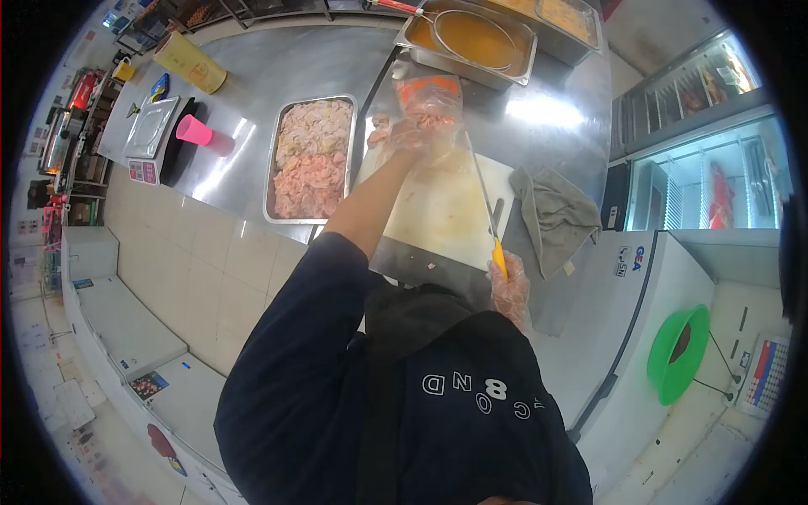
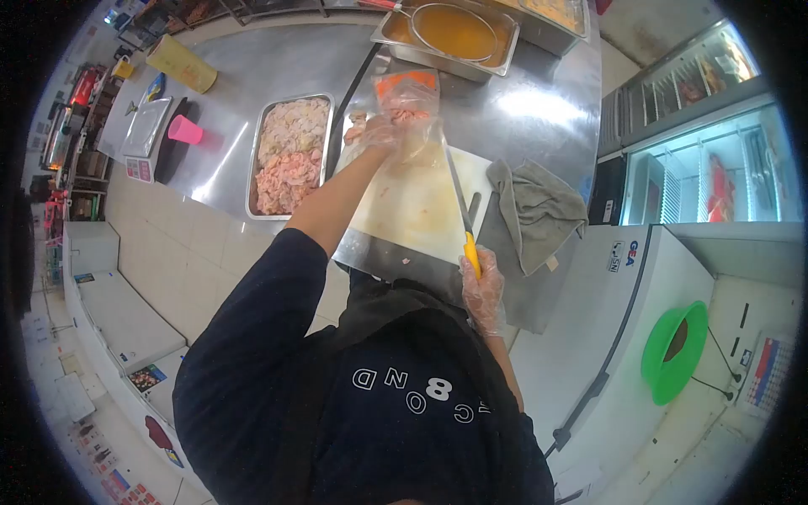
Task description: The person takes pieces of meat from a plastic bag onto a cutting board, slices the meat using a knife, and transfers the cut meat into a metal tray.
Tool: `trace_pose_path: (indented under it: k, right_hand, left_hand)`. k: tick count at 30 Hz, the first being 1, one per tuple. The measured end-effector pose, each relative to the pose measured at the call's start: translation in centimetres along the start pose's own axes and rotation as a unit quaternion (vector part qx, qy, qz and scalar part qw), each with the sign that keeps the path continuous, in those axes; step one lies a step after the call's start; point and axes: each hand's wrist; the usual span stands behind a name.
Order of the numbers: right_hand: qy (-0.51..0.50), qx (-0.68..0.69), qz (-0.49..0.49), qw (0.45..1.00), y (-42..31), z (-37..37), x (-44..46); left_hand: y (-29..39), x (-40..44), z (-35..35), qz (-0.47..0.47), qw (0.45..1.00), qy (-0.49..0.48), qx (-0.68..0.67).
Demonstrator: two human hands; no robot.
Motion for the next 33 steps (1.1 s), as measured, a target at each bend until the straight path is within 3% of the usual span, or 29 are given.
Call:
trace_pose_path:
  k: [2, 5, 7, 8, 10, 11, 12, 14, 15, 16, 17, 19, 22, 23, 25, 26, 29, 30, 31, 32, 33]
  right_hand:
    - [0.004, -0.016, 0.001, 1.000, 0.1, 0.0, -0.5]
    - [0.008, 0.010, -0.013, 1.000, -0.5, -0.2, -0.5]
    - [0.004, -0.047, -0.026, 0.999, -0.6, -0.7, -0.6]
    - [0.016, -0.041, -0.030, 0.999, -0.7, -0.7, -0.4]
    - [0.013, -0.025, -0.015, 0.999, -0.8, -0.7, -0.5]
    - [0.019, -0.021, -0.014, 1.000, -0.6, -0.7, -0.7]
    - [0.024, -0.013, -0.015, 1.000, -0.5, -0.6, -0.7]
    - [0.039, 0.000, -0.019, 0.999, -0.9, -0.5, 0.0]
    - [0.032, -0.007, -0.008, 0.999, -1.4, -0.6, -0.2]
    - [0.023, -0.016, 0.002, 1.000, -1.6, -0.9, -0.6]
    - [0.026, -0.014, 0.003, 1.000, -0.8, -0.9, -0.5]
    - [0.044, 0.038, -0.015, 0.998, 1.4, -0.4, -0.5]
    - [0.007, 0.141, 0.031, 0.990, -0.7, -0.7, -1.1]
    - [-0.002, 0.139, 0.043, 0.989, -1.1, -0.8, -1.1]
    - [-0.059, 0.028, 0.001, 0.998, -2.0, -1.4, -0.7]
    - [-0.079, 0.069, 0.051, 0.993, -2.8, -1.3, -0.9]
    - [-0.127, 0.099, 0.135, 0.978, -2.1, -0.6, -0.8]
    - [-0.133, 0.095, 0.140, 0.977, -1.9, -0.5, -0.7]
    - [-0.134, 0.056, 0.083, 0.986, -1.7, -0.4, -0.5]
    - [-0.136, 0.019, 0.023, 0.990, -1.5, -0.2, -0.4]
    - [-0.145, 0.015, 0.026, 0.989, -1.6, 0.0, -0.4]
  left_hand:
    - [0.2, 0.1, 0.7, 0.008, 0.999, 0.021, -0.043]
    - [-3.1, 3.2, 5.1, 0.030, 0.999, 0.040, 0.019]
    - [-4.5, 4.5, 5.7, 0.244, 0.956, 0.142, -0.085]
    - [-4.3, 5.8, 5.1, 0.257, 0.952, 0.141, -0.082]
    - [-3.2, 6.9, 3.1, 0.132, 0.978, -0.091, -0.131]
    - [-3.3, 6.5, 2.5, 0.137, 0.978, -0.094, -0.127]
    - [-2.2, 4.5, 0.2, 0.273, 0.938, -0.054, -0.208]
    - [0.4, 3.2, -3.8, 0.411, 0.867, -0.018, -0.281]
    - [0.9, 2.6, -4.9, 0.220, 0.932, -0.068, -0.281]
    - [1.5, 1.6, -5.8, 0.017, 0.957, -0.114, -0.268]
    - [2.4, 0.3, -6.9, 0.020, 0.957, -0.116, -0.266]
    - [3.4, -3.0, -8.8, 0.081, 0.877, -0.123, -0.457]
    - [2.5, -7.0, -9.2, 0.134, 0.875, -0.125, -0.448]
    - [1.0, -7.9, -8.1, 0.119, 0.878, -0.125, -0.447]
    - [-2.4, -9.8, -4.7, 0.000, 0.783, -0.226, -0.580]
    - [-3.6, -11.2, -2.7, -0.053, 0.762, -0.238, -0.600]
    - [-4.9, -14.3, 0.8, -0.111, 0.730, -0.171, -0.652]
    - [-5.0, -14.6, 1.2, -0.147, 0.756, -0.149, -0.620]
    - [-5.6, -15.1, 1.2, -0.156, 0.753, -0.145, -0.623]
    - [-6.3, -15.5, 1.1, -0.162, 0.869, -0.141, -0.447]
    - [-6.6, -16.1, 0.4, -0.162, 0.945, -0.133, -0.251]
Point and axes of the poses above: each hand's wrist, its own x-axis towards the middle knuckle, its own z-axis out of the palm, y = z × x
